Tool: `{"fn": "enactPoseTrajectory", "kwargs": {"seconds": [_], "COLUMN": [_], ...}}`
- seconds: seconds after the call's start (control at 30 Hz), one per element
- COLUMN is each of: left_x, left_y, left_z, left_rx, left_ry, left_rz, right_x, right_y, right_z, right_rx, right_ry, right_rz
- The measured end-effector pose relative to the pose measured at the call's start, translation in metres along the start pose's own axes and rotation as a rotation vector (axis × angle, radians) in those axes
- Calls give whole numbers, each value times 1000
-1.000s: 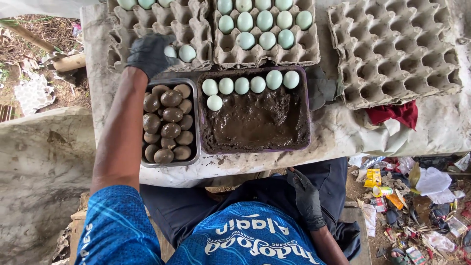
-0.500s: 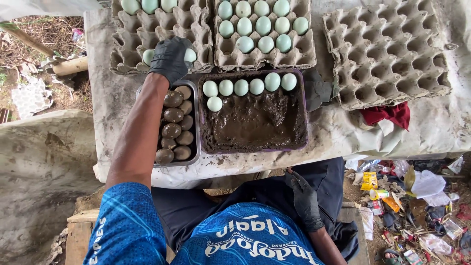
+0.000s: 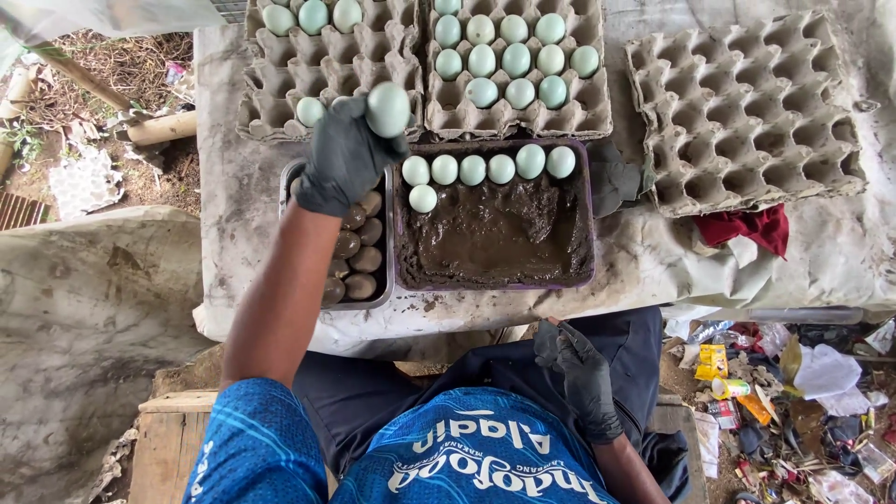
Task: Coating duck eggs with a salted mud mixture and arranging them in trays for preservation.
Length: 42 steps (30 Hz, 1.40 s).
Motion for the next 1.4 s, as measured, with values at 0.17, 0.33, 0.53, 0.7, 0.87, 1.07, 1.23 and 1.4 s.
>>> {"fn": "enactPoseTrajectory", "kwargs": {"seconds": [0.17,0.33,0.53,0.7,0.87,1.07,1.23,1.4], "left_x": [-11,-13,-73,-113,-126,-125,-105,-42], "left_y": [-5,-11,44,96,136,149,158,147], "left_z": [-34,-26,2,-1,-16,-22,-26,-24], "left_rx": [-35,101,467,569,573,618,211,525], "left_ry": [13,223,1232,1882,2116,2364,2492,2408], "left_rz": [-83,-136,262,435,324,288,96,274], "right_x": [10,17,10,14,-5,-4,-6,-13], "right_y": [-3,-10,-15,-21,-15,-12,-5,-2], "right_z": [-16,-19,13,-1,11,9,7,-1], "right_rx": [-225,-123,-65,-17,-36,102,40,-8], "right_ry": [-149,-97,85,2,-95,60,-15,-153], "right_rz": [-120,-40,-1,23,78,115,67,80]}}
Point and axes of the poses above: each hand's wrist, its own y-axis towards the middle knuckle, its own x-axis out of the palm, z = x × y, the point moved 4 cm from there along y, towards the middle knuckle, and after that the axes turned 13 degrees about y, right-handed, at the moved point
